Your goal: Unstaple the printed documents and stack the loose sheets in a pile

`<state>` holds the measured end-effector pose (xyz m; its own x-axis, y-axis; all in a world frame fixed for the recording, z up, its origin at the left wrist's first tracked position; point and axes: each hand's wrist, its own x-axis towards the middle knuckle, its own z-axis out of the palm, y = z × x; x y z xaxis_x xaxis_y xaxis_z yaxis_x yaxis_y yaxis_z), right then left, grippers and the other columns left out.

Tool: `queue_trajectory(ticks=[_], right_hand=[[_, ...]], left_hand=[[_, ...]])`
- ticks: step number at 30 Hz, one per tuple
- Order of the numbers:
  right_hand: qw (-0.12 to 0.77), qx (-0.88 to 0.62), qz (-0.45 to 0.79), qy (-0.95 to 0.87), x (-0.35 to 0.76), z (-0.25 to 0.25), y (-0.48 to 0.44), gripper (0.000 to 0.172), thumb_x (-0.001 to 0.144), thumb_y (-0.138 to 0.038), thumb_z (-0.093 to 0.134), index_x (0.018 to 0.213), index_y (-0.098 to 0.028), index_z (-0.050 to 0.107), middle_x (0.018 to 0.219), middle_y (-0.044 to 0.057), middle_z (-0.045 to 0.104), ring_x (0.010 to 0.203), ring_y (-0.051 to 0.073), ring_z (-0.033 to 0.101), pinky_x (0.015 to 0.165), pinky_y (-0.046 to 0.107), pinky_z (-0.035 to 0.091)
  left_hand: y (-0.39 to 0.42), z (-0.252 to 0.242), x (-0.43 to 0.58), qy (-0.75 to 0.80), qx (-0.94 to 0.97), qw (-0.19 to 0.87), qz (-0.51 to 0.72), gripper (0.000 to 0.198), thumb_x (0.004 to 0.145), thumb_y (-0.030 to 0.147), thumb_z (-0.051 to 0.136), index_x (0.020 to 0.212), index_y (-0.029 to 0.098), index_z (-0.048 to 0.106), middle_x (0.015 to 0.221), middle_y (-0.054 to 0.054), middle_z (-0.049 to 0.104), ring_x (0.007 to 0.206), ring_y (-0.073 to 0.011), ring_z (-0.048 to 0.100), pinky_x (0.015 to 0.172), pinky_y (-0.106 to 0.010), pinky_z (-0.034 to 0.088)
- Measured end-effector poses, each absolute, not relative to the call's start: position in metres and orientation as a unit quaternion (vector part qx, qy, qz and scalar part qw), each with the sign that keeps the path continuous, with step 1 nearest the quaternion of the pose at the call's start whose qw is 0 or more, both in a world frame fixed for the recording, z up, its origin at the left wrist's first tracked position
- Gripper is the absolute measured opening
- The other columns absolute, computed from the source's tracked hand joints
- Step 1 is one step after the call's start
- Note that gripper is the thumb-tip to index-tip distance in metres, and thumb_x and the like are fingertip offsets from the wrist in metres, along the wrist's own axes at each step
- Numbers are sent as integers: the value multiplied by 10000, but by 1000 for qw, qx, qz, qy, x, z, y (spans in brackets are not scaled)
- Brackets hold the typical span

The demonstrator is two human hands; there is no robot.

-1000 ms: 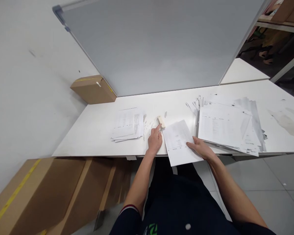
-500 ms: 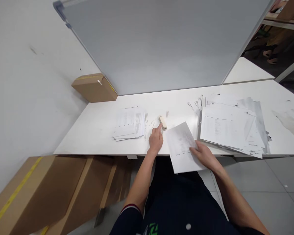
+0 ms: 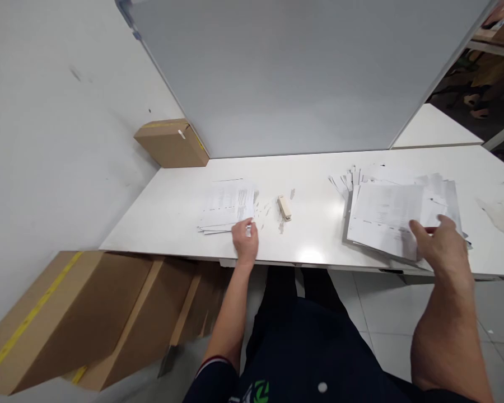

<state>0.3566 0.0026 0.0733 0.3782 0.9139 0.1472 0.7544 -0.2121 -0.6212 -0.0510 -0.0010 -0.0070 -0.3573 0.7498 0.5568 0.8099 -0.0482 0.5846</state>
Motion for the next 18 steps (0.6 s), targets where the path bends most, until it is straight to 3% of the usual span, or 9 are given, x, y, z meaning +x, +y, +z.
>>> queue_trajectory(ticks=[3,7,10,15,18], right_hand=[[279,-816,72,-502,335,74,-9,636,786,-508,440,1296,-137,355,1040,197,573,861,318,564,743,487,418],[310,-689,202,-624,268,63,-24,488,821,-453,421,1224,-177,439,1023,107,582,748,204,587,667,373,484],[292,-580,281,-707,219,43,-28,408,844,-394,404,1184,-177,461,994,94,581,699,160,583,670,324,486],[270,-480,310,-775,174,11,-30,327,871,-316,360,1160,-210,469,980,73,583,740,156,593,690,301,474],[290,-482,278,-779,166,-4,-28,273,868,-285,352,1045,-200,542,926,71,608,791,178,587,687,303,464]], left_hand=[[5,2,-90,-753,-534,80,-376,304,761,276,509,1033,143,536,1002,-102,554,1015,-225,467,911,-366,365],[15,13,-118,-801,-557,26,-220,481,720,335,543,1150,135,466,1109,-138,495,1050,-279,449,872,-404,386],[20,16,-121,-796,-590,19,-135,482,759,331,485,1190,122,425,1101,-147,506,1002,-281,484,835,-396,402],[23,17,-121,-761,-646,61,-10,292,823,204,338,1010,83,527,938,-162,560,866,-272,540,712,-360,422],[25,18,-129,-761,-646,58,1,292,809,115,298,921,79,565,924,-169,576,833,-258,555,682,-337,412]])
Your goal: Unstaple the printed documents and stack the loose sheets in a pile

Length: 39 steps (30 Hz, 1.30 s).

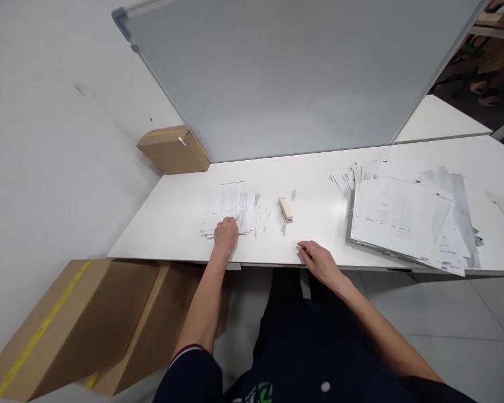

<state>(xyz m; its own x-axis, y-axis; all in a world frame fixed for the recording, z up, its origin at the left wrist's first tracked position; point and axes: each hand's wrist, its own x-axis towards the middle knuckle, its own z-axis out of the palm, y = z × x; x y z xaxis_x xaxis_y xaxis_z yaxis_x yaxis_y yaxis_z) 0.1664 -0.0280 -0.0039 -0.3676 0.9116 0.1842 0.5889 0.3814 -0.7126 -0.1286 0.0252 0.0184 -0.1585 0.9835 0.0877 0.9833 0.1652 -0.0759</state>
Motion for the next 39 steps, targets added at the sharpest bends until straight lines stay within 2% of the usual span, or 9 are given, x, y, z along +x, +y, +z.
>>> queue_trajectory(ticks=[5,9,12,14,17,22,30,34,39], right_hand=[[340,-510,298,-732,166,-12,-23,262,855,-318,374,946,-191,585,899,69,636,816,195,587,735,327,456],[345,-506,466,-639,163,1,-27,339,832,-438,406,1004,-195,567,878,63,630,724,181,596,671,331,487],[376,-455,624,-512,157,11,-32,469,830,-498,385,1195,-209,446,1077,90,583,791,169,612,670,315,513],[387,-431,665,-471,153,15,-34,510,834,-511,367,1260,-230,380,1181,93,533,882,177,603,712,317,513],[394,-429,654,-483,150,15,-35,493,835,-491,383,1262,-246,378,1203,68,531,988,193,563,782,338,493],[386,-439,548,-598,149,18,-37,462,853,-390,401,1296,-266,354,1282,45,466,1152,198,446,971,386,352],[340,-412,441,-721,142,16,-43,598,854,-354,401,1389,-218,170,1358,108,335,1256,204,297,1028,408,271],[323,-435,459,-704,147,16,-40,644,833,-402,436,1391,-234,162,1357,106,340,1235,221,328,1005,419,295],[317,-455,484,-677,149,22,-38,669,800,-445,477,1380,-249,206,1342,97,374,1204,236,373,987,427,308]], left_hand=[[15,35,-131,-793,-558,-22,-243,280,836,262,360,848,145,614,744,-71,624,703,-185,560,669,-288,410],[-22,51,-91,-725,-538,-155,-401,267,785,375,469,810,170,639,670,-15,618,638,-147,552,609,-248,420],[-54,51,-43,-645,-609,-203,-415,209,789,310,483,859,198,644,826,-27,651,791,-159,580,723,-266,442],[-67,45,-14,-581,-663,-251,-401,208,801,253,465,915,209,634,955,-45,644,916,-169,568,848,-303,423],[-72,34,9,-544,-661,-345,-385,213,802,242,461,943,199,615,1028,-65,619,973,-175,554,874,-326,428],[-50,32,5,-533,-556,-509,-384,328,821,380,433,1070,183,515,1077,-85,575,915,-164,570,765,-309,484],[-24,27,5,-550,-510,-527,-399,444,705,466,581,1005,142,532,912,-74,608,708,-140,582,626,-252,465],[-21,19,2,-525,-490,-565,-407,462,686,456,604,1013,138,539,844,-51,613,630,-118,566,594,-245,456],[-16,11,0,-526,-478,-565,-418,515,639,470,640,1005,121,548,855,-64,620,676,-139,576,617,-255,465]])
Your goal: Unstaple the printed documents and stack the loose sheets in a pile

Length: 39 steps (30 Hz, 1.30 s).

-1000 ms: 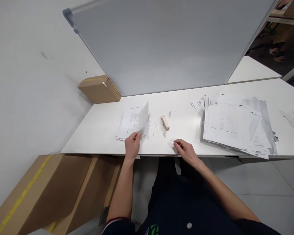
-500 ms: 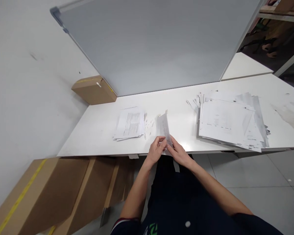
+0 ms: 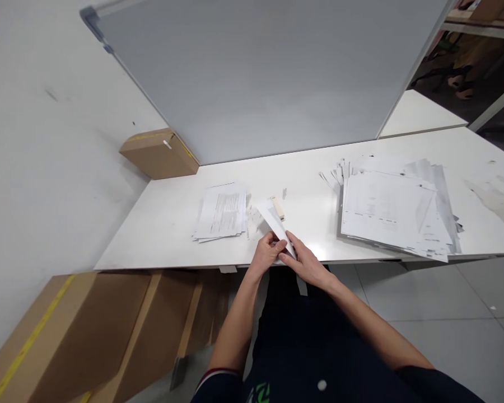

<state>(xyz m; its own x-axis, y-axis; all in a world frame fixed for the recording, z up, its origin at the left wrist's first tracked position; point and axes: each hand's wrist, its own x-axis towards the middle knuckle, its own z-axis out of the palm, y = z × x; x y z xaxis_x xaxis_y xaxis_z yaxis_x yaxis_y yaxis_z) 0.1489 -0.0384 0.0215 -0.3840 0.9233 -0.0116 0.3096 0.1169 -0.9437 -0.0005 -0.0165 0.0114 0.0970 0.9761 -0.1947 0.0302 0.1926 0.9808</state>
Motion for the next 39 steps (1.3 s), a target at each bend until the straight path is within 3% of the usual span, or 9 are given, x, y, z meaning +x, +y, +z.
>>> queue_trajectory(ticks=[10,13,17,20,23,25,28,34,39], right_hand=[[321,-456,483,-675,149,19,-40,655,795,-437,486,1370,-254,233,1354,77,368,1227,222,353,1004,401,290],[325,-462,488,-666,150,21,-39,634,784,-431,500,1351,-252,278,1343,70,389,1213,229,372,994,398,301],[343,-485,510,-622,154,20,-32,451,822,-405,423,1244,-246,426,1162,44,555,1029,221,518,887,377,396],[357,-536,505,-575,158,12,-23,367,826,-381,373,1094,-197,542,995,49,623,906,225,552,795,365,435],[369,-530,541,-538,162,1,-18,356,800,-332,376,1064,-183,563,893,33,646,808,215,570,703,337,461],[384,-508,579,-509,163,-3,-16,368,781,-303,391,1093,-187,549,897,22,650,775,201,581,678,319,470],[392,-477,631,-470,163,-4,-15,388,756,-265,428,1123,-194,532,919,19,656,743,187,596,656,300,475],[381,-440,707,-401,165,-2,-16,402,786,-400,452,1120,-201,552,929,52,669,775,208,621,644,318,492],[352,-468,712,-387,169,1,-15,573,822,-581,270,1089,-180,581,996,105,652,878,233,617,711,350,496]], left_hand=[[-16,16,5,542,488,558,395,435,626,496,642,829,120,561,597,7,552,543,-110,530,534,-229,423],[-16,18,7,544,484,563,392,433,626,476,649,858,119,569,620,-2,578,559,-117,546,551,-235,436],[-20,13,6,533,464,565,427,397,659,423,624,924,128,591,805,-47,647,692,-148,591,630,-265,473],[-28,14,-8,567,441,505,479,281,659,363,607,798,120,622,779,-48,657,725,-173,592,647,-283,472],[-41,27,-35,591,378,456,547,226,628,305,562,749,124,622,688,-31,645,681,-198,597,600,-303,469],[-49,40,-51,558,352,472,585,291,645,289,483,851,144,628,747,-36,656,726,-221,610,617,-335,481],[-52,54,-62,519,349,486,611,312,637,290,435,839,161,633,750,-46,656,746,-242,612,626,-367,487],[-27,37,-44,628,441,504,395,87,610,238,511,588,156,534,514,8,514,491,-134,480,451,-244,352],[-15,23,-37,665,546,425,281,146,676,270,457,624,157,533,618,-8,536,555,-132,459,467,-229,306]])
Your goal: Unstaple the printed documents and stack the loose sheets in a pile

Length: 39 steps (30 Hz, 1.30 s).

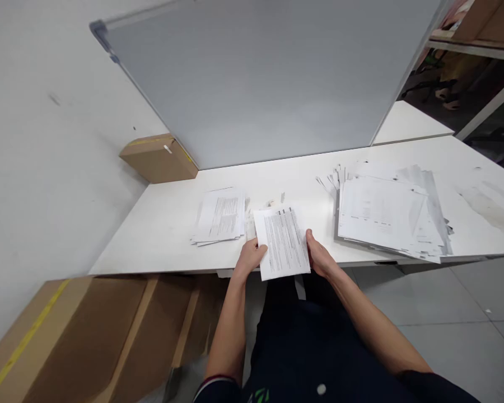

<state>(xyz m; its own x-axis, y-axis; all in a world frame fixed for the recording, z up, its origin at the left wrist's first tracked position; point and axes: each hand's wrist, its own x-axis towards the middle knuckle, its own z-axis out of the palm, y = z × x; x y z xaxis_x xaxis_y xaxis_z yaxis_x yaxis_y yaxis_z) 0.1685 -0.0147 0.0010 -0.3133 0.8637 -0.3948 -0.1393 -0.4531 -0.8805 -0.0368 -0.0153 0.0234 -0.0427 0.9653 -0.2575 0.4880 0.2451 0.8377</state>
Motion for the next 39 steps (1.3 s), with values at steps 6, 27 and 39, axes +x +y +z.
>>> queue_trajectory(ticks=[6,27,39], right_hand=[[386,-456,646,-475,163,1,-16,420,726,-307,554,1130,-194,544,1079,57,621,960,224,579,827,365,460],[424,-391,488,-655,172,39,-4,245,827,-363,466,945,-189,593,918,43,625,861,182,566,784,305,431],[425,-422,435,-672,172,28,-6,306,821,-354,465,1058,-209,593,1003,42,644,967,234,570,828,354,439]], left_hand=[[-19,18,-40,701,529,363,313,318,713,396,526,924,163,572,834,-54,593,686,-154,537,573,-248,409],[-34,47,-16,489,573,271,599,228,852,334,431,989,177,523,956,-71,567,916,-163,540,840,-312,407],[-35,39,-6,517,518,290,617,278,849,351,424,1036,179,537,1026,-73,581,1020,-177,520,917,-307,373]])
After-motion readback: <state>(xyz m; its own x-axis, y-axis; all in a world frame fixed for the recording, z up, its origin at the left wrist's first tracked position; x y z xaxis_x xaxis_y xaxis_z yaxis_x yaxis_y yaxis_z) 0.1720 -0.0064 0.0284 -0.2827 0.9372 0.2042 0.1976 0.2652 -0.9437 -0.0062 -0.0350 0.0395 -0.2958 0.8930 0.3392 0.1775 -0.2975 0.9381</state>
